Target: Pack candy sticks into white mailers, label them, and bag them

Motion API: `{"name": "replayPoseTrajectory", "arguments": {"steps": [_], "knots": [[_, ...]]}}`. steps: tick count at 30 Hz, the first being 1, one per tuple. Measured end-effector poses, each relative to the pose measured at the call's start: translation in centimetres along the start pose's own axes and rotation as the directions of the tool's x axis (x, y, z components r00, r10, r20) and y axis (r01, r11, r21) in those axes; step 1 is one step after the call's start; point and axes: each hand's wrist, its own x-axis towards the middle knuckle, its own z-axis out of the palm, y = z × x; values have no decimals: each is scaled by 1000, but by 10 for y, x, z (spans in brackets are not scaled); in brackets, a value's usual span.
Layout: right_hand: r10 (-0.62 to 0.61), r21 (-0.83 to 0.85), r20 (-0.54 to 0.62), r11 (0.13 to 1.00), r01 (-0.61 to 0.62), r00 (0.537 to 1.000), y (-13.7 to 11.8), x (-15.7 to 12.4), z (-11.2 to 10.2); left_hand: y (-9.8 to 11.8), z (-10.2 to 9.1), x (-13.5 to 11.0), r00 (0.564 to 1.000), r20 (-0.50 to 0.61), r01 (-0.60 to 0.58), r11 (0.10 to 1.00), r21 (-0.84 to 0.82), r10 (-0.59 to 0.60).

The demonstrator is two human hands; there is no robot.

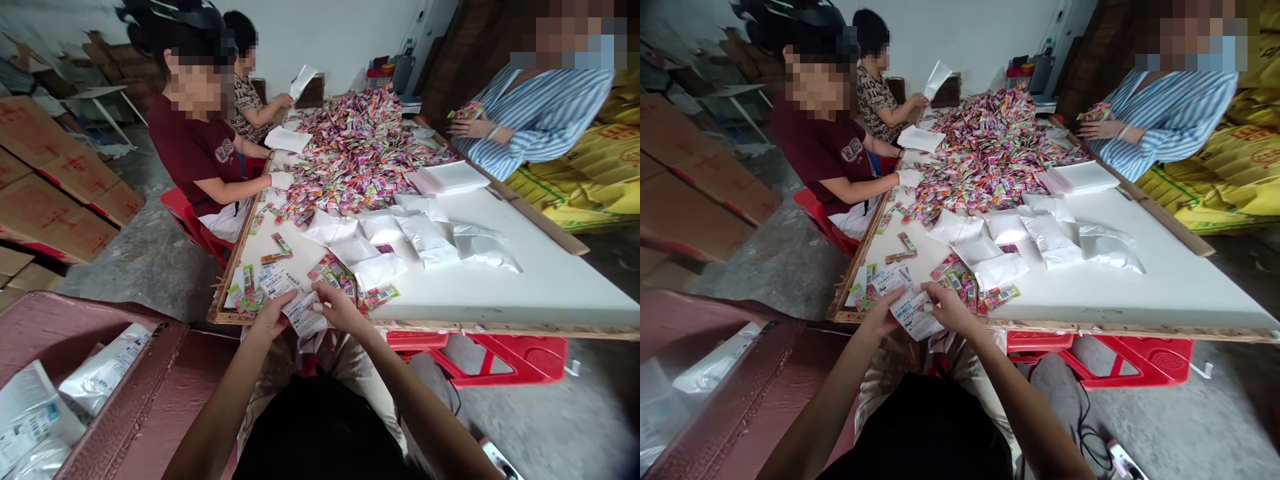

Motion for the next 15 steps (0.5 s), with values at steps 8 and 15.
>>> {"name": "replayPoseTrajectory", "arguments": {"steps": [8,15], "knots": [[-87,-262,-139,964,48,987,-8,15,-2,10,8,29,993,-105,-31,991,133,45],[-302,-89,-639,942,322,707,-81,-7,-81,32,-7,45,969,-212,-96,982,162,130]]}}
